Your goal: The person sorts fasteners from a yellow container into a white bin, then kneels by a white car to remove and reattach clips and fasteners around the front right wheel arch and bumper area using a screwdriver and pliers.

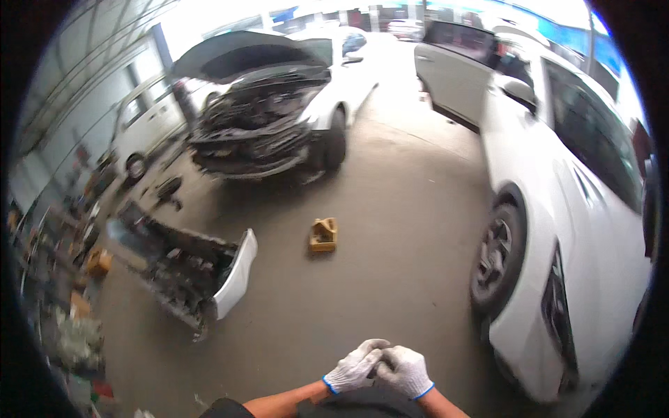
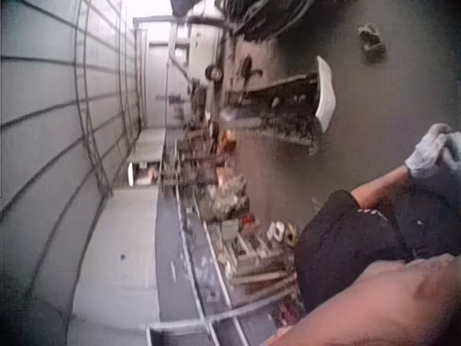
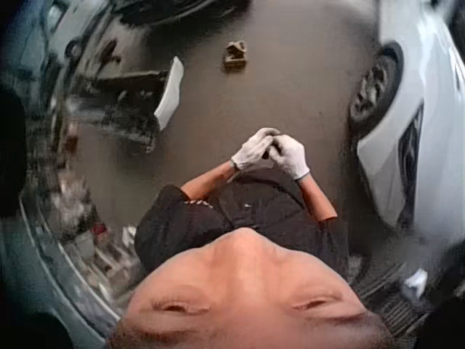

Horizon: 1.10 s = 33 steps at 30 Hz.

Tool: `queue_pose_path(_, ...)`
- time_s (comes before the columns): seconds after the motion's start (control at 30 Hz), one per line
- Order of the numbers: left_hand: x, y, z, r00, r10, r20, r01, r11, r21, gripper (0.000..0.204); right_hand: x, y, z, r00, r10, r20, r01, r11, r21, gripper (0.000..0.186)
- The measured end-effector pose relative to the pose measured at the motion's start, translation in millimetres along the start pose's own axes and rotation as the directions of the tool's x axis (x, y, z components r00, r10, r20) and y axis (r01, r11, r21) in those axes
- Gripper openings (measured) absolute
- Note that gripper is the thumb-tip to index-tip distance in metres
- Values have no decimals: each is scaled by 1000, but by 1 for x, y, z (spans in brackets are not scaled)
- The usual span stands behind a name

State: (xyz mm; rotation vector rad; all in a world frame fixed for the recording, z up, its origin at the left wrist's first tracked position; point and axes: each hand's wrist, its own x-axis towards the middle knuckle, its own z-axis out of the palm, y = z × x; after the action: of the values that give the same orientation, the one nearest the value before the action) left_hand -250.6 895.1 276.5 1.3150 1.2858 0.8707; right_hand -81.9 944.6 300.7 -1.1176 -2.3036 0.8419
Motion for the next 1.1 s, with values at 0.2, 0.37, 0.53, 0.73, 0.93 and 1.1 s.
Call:
queue_pose_path(0.2, 151, 20, -60, 899, -437, 13, 375, 754, -539, 44, 183, 54, -51, 984, -160, 75, 150, 981, 125, 12)
queue_pose_path(0.37, 303, 5, -112, 963, -198, -185, 88, 873, -479, 37, 337, 135, -55, 957, -289, 8, 289, 957, 13, 15)
queue_pose_path(0.53, 497, 26, -229, 960, -257, 109, 272, 949, -161, 51, 513, 199, -86, 940, -333, -69, 327, 941, -92, 22)
queue_pose_path(0.73, 713, 45, -316, 940, -247, 234, 309, 909, -281, 33, 695, 277, -125, 868, -337, -366, 323, 941, -101, 34)
queue_pose_path(0.93, 913, 40, -389, 991, -117, -59, 91, 939, -332, 23, 902, 384, -127, 855, -316, -411, 324, 944, -53, 38)
queue_pose_path(1.1, 1062, 37, -466, 931, -119, -345, 71, 986, -149, 23, 1090, 444, -167, 889, -446, -107, 449, 893, 9, 34)
